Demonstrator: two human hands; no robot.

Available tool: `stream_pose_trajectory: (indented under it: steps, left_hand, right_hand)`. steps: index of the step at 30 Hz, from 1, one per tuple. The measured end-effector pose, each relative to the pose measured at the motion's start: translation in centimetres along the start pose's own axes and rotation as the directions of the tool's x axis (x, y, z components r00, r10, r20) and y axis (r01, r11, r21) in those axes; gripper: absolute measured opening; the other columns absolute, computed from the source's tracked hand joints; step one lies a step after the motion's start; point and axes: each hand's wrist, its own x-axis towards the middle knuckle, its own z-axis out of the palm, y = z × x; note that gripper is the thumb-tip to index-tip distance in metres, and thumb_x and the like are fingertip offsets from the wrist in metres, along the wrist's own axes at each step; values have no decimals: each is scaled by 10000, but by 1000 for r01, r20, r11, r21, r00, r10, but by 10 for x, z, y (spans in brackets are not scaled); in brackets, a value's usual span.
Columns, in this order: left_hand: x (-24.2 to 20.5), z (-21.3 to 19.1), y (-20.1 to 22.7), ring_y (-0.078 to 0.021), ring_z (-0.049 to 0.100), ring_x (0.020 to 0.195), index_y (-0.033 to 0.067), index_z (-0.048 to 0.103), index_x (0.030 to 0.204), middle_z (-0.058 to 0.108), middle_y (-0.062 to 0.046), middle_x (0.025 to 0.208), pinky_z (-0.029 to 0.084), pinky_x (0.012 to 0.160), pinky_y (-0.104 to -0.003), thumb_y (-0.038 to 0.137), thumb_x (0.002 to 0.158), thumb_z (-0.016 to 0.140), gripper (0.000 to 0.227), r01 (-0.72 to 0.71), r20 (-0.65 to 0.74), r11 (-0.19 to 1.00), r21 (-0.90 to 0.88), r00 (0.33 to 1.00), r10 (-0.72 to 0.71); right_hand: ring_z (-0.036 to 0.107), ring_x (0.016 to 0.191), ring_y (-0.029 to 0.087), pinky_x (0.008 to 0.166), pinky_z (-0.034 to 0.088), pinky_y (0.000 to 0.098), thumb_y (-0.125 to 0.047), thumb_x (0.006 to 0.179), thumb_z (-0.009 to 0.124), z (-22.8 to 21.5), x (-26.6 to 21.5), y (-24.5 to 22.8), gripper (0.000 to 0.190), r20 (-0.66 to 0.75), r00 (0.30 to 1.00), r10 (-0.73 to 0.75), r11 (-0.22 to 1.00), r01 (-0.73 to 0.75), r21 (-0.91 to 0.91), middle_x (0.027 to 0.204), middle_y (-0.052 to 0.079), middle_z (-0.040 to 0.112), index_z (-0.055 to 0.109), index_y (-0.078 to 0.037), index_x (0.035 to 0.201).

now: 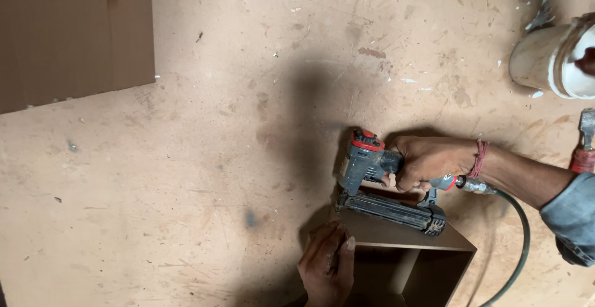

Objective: The person assembles a small wooden box by aligning pre-cut panels and securing them with a pneumatic nail gun. They repeat the process for a second box, positioning each side and firing nails along the edges to complete the structure.

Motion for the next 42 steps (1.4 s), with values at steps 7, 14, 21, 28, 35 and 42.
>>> stream_pose_trajectory:
  steps: [7,14,21,28,35,42]
  left_hand:
    - [-12,3,-8,-392,529,1308,-2,430,1315,429,-244,1445,547,999,-445,203,870,832,633,3,-74,1000,30,997,-1]
    - [-13,2,-10,-421,434,1392,-8,392,1397,375,-261,1513,453,1086,-485,249,854,834,747,-51,-86,993,102,995,60]
    - [-9,2,-8,-422,364,1472,19,290,1529,326,-254,1578,381,1190,-559,507,900,724,907,-179,-131,973,142,971,198]
    - [-8,2,-9,-435,383,1468,17,310,1534,352,-254,1583,377,1189,-582,637,864,687,987,-165,-131,967,193,973,192]
    - [-3,-1,-7,-449,375,1487,3,249,1568,334,-236,1619,367,1215,-555,229,1083,529,603,-236,-136,955,179,955,262]
    - [2,-2,-10,-361,489,1425,-9,468,1492,533,-219,1516,367,1213,-448,211,1150,373,418,-174,-113,973,152,975,192]
  right_hand:
    - [477,437,92,412,392,281,100,705,659,1,-14,5,128,90,993,-71,996,65,62,536,-4,525,638,-7,772]
    - [493,433,95,410,397,288,64,703,691,0,-21,6,82,45,997,-66,996,68,-56,529,8,550,648,3,738]
    - [485,431,103,409,391,297,69,662,700,5,-42,5,166,100,987,-125,991,130,-44,509,6,529,703,4,814]
    - [492,473,99,437,397,304,76,658,693,8,-47,10,176,44,988,-147,983,151,-109,539,-9,528,696,0,817]
    - [589,696,85,594,497,257,-45,798,798,27,-85,26,492,-137,896,-423,906,418,-61,812,9,634,573,-30,1235]
    - [647,642,190,562,530,320,-230,899,641,93,-92,71,470,-475,779,-409,578,624,526,788,127,693,567,-2,1304]
